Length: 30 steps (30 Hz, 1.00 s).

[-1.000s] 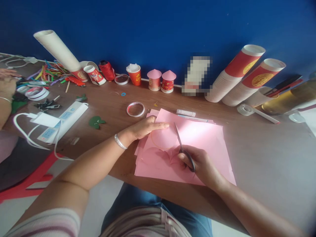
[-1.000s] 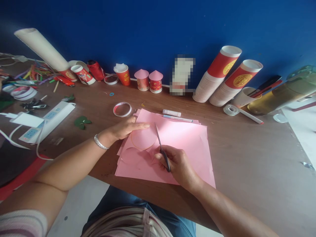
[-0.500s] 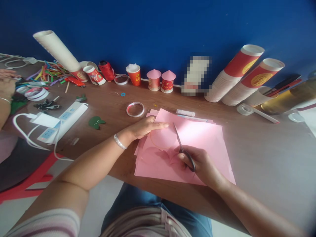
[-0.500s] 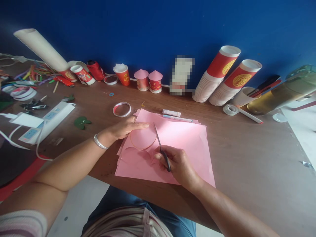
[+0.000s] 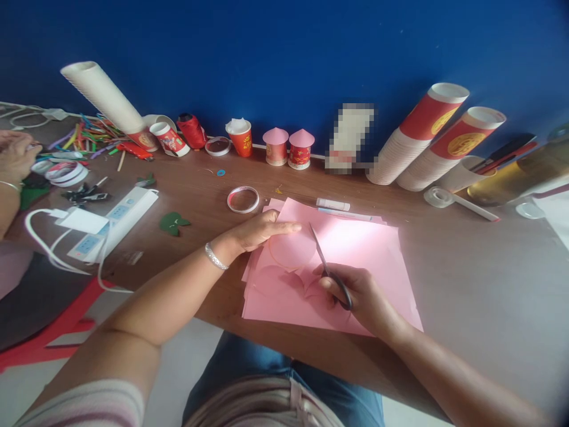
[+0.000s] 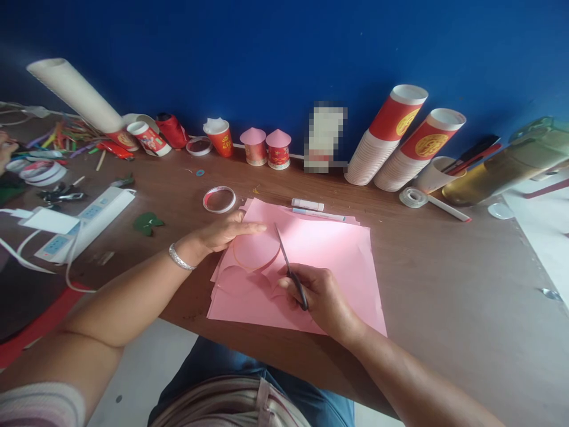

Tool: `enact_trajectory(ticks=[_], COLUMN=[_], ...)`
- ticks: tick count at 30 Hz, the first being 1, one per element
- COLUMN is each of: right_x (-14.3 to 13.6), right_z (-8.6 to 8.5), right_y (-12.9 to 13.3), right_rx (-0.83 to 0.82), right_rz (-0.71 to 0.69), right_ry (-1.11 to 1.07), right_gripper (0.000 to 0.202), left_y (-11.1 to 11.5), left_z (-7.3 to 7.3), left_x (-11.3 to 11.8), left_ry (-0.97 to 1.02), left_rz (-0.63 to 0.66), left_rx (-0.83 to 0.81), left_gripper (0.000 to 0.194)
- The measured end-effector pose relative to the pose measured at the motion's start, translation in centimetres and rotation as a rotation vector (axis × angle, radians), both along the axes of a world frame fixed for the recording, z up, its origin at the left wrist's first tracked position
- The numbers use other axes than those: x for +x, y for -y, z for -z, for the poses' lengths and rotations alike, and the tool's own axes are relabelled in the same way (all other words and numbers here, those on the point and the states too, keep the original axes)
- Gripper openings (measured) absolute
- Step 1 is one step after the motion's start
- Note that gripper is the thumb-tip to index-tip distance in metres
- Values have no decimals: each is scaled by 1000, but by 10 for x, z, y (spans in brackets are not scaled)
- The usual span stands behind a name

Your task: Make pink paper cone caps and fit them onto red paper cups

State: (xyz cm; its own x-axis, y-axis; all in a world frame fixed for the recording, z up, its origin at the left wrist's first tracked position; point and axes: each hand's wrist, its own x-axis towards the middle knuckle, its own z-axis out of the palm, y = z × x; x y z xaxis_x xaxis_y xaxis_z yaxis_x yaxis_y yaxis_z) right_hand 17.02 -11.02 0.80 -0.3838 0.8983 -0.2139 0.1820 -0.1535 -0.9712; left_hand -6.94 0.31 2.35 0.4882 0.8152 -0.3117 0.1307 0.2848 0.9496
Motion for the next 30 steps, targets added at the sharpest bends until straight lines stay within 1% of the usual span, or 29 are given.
enact_trajectory(ticks=[5,10,18,24,30], right_x=[1,0,0,-1,1], right_z=[-1,-4,-4,-11,-9], right_y=[-1,-2,-1,-1,-1], right_rx=[14,6,5,22,26], right_rz=[-16,-16,-9,-17,-28], right_ry=[19,37,44,70,74], right_gripper=[57,58,61,60,58], left_y=[-1,-1,-3,-4,-5], left_z=[-1,-1,-1,-1,1], left_x=[0,-1,-1,-3,-4], left_ry=[40,34,58,66,70], left_rz=[45,38,74,102,97], left_rx=[15,30,46,27,9], left_gripper=[42,39,34,33,34])
